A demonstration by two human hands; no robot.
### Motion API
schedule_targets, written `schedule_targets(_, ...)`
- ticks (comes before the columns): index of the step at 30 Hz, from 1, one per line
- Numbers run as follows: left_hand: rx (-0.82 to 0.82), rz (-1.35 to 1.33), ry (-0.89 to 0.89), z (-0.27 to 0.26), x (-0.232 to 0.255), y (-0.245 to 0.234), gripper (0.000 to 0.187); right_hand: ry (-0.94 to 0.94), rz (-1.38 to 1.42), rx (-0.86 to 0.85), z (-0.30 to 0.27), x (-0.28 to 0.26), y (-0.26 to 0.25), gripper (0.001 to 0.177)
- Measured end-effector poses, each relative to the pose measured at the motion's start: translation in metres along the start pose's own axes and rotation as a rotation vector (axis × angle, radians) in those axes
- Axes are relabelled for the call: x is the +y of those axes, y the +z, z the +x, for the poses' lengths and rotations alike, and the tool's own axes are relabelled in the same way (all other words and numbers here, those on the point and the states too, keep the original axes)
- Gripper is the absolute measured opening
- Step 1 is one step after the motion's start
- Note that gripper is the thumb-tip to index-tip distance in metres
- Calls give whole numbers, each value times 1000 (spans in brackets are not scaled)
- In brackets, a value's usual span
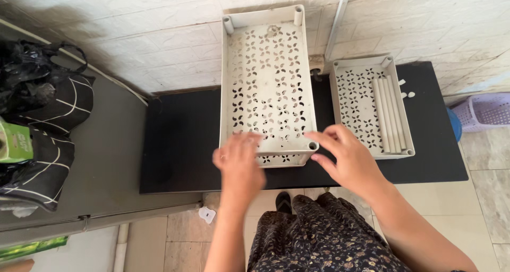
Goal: The person assembles a white plastic shelving unit by inserting cylindrical legs into the corner sockets of perforated trays. They repeatedly pick up trays and legs, align the parts, and press the legs into place on a black table.
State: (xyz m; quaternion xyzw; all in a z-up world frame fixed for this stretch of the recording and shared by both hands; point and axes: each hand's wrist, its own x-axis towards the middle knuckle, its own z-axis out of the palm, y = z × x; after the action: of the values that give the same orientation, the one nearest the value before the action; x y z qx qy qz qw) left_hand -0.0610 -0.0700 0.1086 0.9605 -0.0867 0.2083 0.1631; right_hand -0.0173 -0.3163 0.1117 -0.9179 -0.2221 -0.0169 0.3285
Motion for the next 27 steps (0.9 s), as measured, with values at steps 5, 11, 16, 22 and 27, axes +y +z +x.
schedule_targets(5, 5, -218, 203, -5, 32, 41, 41, -143, -21, 90, 6, 9, 15, 35)
schedule_targets(11, 26, -348, 253, 1, 33, 66, 29, -176, -81, 151, -8, 21, 22, 36)
schedule_targets(16, 83, -321, 183, 2, 40, 71, 25, -197, 202, 231, -12, 43, 40, 46)
schedule_targets(22, 138, -275, 182, 7, 50, 71, 18, 1, 497, 231, -19, 76, 85, 52)
schedule_targets(27, 175, -267, 155, 11, 53, 77, 19, -96, 556, 216, -26, 89, 130, 24)
